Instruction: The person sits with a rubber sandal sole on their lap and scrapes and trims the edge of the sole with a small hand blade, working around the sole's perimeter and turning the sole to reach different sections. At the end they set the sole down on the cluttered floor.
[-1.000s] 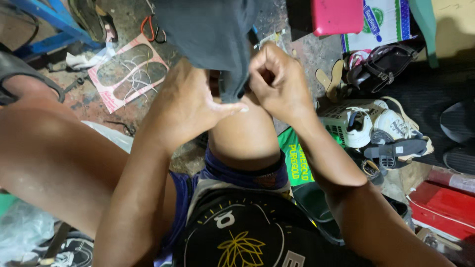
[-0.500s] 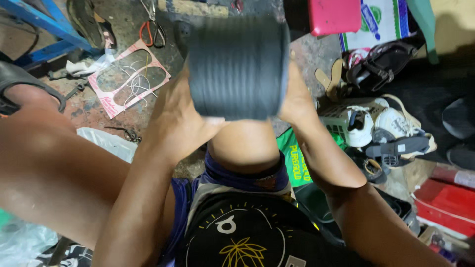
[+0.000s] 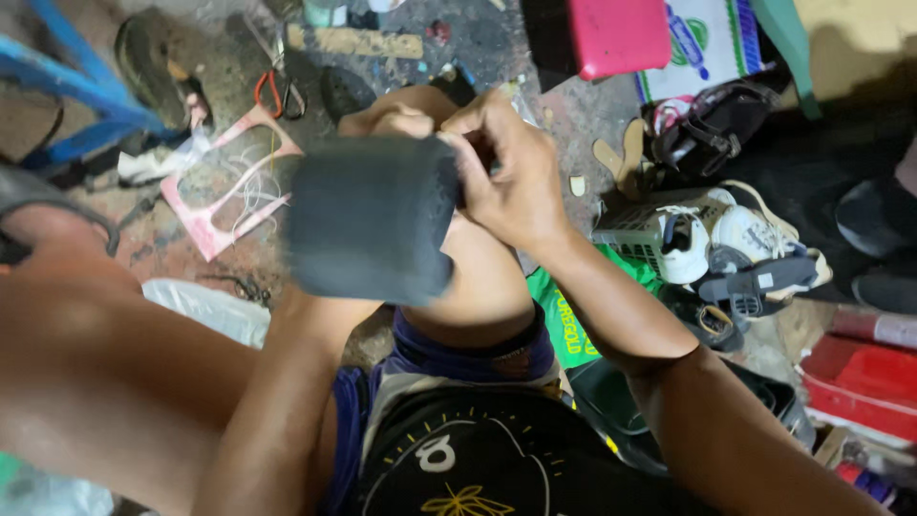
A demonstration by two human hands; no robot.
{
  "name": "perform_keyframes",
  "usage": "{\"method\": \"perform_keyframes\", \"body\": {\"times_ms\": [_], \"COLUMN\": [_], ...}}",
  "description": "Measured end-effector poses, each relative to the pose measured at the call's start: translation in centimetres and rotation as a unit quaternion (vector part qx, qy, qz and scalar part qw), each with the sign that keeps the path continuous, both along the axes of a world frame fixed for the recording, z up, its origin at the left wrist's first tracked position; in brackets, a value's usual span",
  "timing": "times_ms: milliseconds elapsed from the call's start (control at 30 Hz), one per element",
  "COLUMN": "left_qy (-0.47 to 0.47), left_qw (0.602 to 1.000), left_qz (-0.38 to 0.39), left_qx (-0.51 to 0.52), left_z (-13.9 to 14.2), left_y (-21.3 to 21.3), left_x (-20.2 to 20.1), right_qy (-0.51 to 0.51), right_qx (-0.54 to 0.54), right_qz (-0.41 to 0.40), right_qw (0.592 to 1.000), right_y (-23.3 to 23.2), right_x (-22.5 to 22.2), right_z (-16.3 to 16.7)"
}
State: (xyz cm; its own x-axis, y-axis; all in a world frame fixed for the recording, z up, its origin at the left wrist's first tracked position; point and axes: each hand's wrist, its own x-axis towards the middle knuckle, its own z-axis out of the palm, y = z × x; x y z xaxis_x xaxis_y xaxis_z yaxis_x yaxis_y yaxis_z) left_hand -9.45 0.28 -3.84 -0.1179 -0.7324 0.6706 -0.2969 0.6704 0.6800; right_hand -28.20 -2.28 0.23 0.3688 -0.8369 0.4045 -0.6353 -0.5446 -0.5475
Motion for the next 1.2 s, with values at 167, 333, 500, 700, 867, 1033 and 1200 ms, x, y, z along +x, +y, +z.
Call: {"method": "perform_keyframes", "body": {"times_ms": [167, 333, 500, 700, 867, 1033, 1200], "left_qy": [-0.024, -0.042, -0.071, -0.058, -0.073, -0.074, -0.057], "left_qw": [1.000, 0.999, 0.997, 0.998, 0.997, 0.997, 0.997], "left_qz": [0.007, 0.006, -0.010, 0.028, 0.030, 0.032, 0.047], "left_qx": [0.011, -0.001, -0.021, -0.022, -0.016, -0.020, -0.021], "left_z": [-0.5, -1.1, -2.7, -3.4, -2.6, -2.1, -1.7], "left_y": [0.4, 0.8, 1.0, 0.6, 1.7, 1.4, 0.2], "left_x": [0.4, -0.3, -1.0, -1.1, -0.7, -0.9, -0.9], "right_qy": [-0.252, -0.193, -0.163, -0.018, -0.096, -0.012, -0.109], "right_qx": [0.255, 0.363, 0.319, 0.059, 0.266, 0.178, 0.046], "right_qz": [0.018, -0.030, -0.037, -0.061, -0.018, -0.052, 0.027], "right_qw": [0.933, 0.911, 0.933, 0.996, 0.959, 0.983, 0.993], "right_y": [-0.2, 1.1, 2.1, 1.2, 1.5, 1.7, 0.3], "right_x": [-2.3, -3.1, -2.2, -0.8, -1.8, -1.9, -0.8], "right_z": [-0.1, -0.1, -0.4, -0.6, 0.3, 0.1, -0.5]}}
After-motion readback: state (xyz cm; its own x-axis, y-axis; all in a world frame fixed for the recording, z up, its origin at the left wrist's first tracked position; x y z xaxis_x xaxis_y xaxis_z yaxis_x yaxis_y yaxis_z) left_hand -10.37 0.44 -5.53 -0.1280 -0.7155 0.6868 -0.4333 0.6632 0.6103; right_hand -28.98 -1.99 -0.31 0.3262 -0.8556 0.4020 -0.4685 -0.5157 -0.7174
